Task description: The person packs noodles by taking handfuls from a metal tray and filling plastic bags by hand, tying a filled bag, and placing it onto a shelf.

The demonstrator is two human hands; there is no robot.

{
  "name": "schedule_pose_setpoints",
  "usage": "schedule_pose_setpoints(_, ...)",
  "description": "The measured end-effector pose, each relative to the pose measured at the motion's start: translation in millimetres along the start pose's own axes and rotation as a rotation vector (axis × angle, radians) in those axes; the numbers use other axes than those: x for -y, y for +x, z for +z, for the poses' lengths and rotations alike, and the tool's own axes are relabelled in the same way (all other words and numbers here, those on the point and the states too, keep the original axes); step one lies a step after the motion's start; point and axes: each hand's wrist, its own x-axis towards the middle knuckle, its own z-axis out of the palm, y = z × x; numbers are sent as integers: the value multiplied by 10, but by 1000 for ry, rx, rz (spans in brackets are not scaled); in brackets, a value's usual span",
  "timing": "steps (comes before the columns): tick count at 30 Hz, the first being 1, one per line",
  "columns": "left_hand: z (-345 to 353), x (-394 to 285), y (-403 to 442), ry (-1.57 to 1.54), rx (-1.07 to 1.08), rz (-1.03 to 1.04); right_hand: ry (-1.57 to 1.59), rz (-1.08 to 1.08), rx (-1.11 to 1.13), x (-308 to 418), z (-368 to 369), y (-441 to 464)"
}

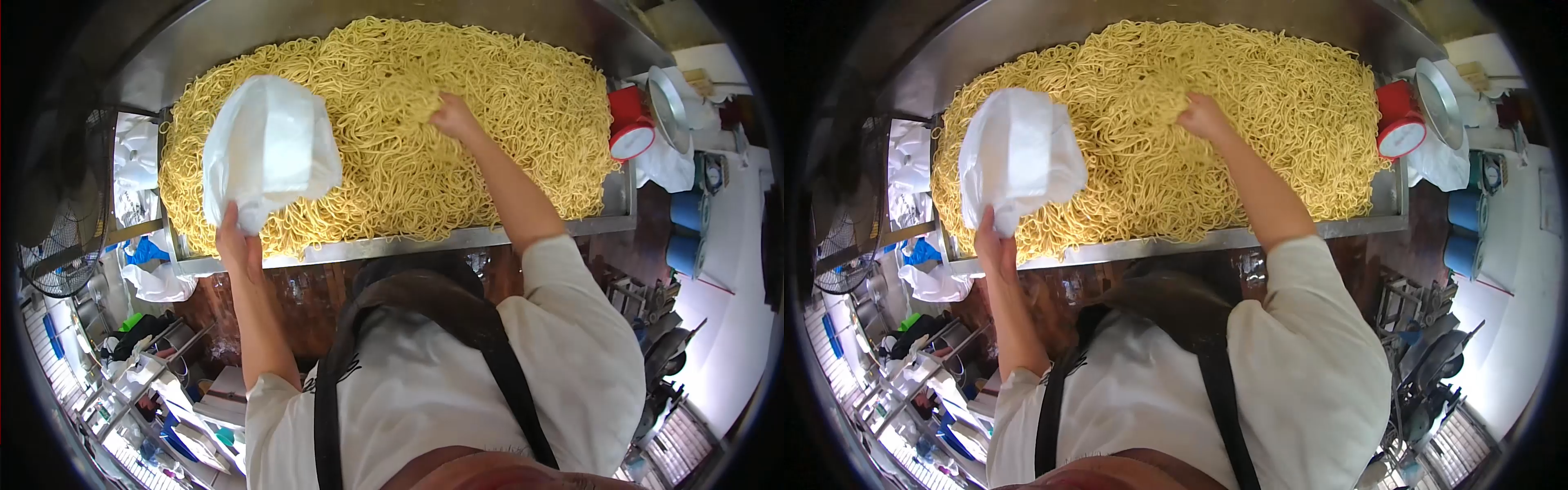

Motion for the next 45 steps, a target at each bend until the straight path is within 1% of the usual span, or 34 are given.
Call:
schedule_pose_setpoints(1,-23,5,193,-43,24,10,160,133,-26,95,-34,-229)
schedule_pose_setpoints(2,3,18,370,-83,47,18,408,291,-110,296,-157,-446)
schedule_pose_setpoints(3,144,-37,482,-84,12,48,655,449,-194,488,-310,-591)
schedule_pose_setpoints(4,308,-123,589,-87,-27,79,719,414,-256,687,-507,-658)
schedule_pose_setpoints(6,437,-257,932,-35,-5,155,849,354,-378,1093,-921,-767)
schedule_pose_setpoints(8,575,-370,1258,-27,56,235,889,217,-459,1261,-1173,-755)
schedule_pose_setpoints(10,868,-522,1333,-7,94,327,1126,58,-506,1651,-1607,-819)
schedule_pose_setpoints(12,943,-590,1229,13,97,390,1073,-153,-365,1624,-1968,-867)
schedule_pose_setpoints(14,1036,-621,1123,25,89,435,775,-130,-341,1607,-1994,-924)
schedule_pose_setpoints(16,989,-624,879,4,82,420,224,122,-410,1529,-1740,-1045)
schedule_pose_setpoints(17,883,-572,828,5,63,427,59,236,-130,1396,-1671,-946)
schedule_pose_setpoints(18,765,-500,786,7,43,434,-7,228,-109,1166,-1502,-917)
schedule_pose_setpoints(19,541,-455,821,-46,72,390,-73,218,-89,880,-1276,-923)
schedule_pose_setpoints(20,374,-439,745,-52,26,348,-138,211,-69,687,-1116,-945)
schedule_pose_setpoints(21,223,-432,653,-60,-18,309,-284,256,73,592,-1048,-942)
schedule_pose_setpoints(22,51,-415,592,-68,12,312,-427,300,216,517,-991,-937)
schedule_pose_setpoints(23,-92,-408,537,-74,-4,308,-571,339,360,474,-968,-895)
schedule_pose_setpoints(24,-170,-409,450,-86,-46,290,-540,289,270,638,-1014,-779)
schedule_pose_setpoints(26,-272,-407,300,-105,-127,255,-470,192,90,1249,-1029,-444)
schedule_pose_setpoints(27,-294,-385,251,-90,-147,249,-435,76,45,1329,-875,-194)
schedule_pose_setpoints(28,-305,-354,207,-75,-165,244,-398,-41,-2,1342,-741,178)
schedule_pose_setpoints(30,-321,-315,143,-42,-189,256,-357,-299,-45,927,-67,904)
schedule_pose_setpoints(32,-326,-279,80,-6,-201,282,-378,-299,-35,674,369,1212)
schedule_pose_setpoints(33,-263,-321,-27,12,-201,272,-392,-293,-26,662,434,1229)
schedule_pose_setpoints(34,-299,-325,-61,8,-203,271,-403,-242,134,632,448,1256)
schedule_pose_setpoints(36,-369,-353,-101,-7,-204,271,-425,-140,448,796,214,1310)
schedule_pose_setpoints(39,-528,-303,-94,-38,-245,277,-203,-164,307,1213,-501,790)
schedule_pose_setpoints(41,-560,-292,-115,-25,-250,267,-279,-157,355,1299,-861,447)
schedule_pose_setpoints(43,-551,-270,-51,-25,-252,255,-266,-83,390,1676,-1246,-147)
schedule_pose_setpoints(45,-600,-246,42,-24,-262,225,-393,-146,379,1562,-1286,-534)
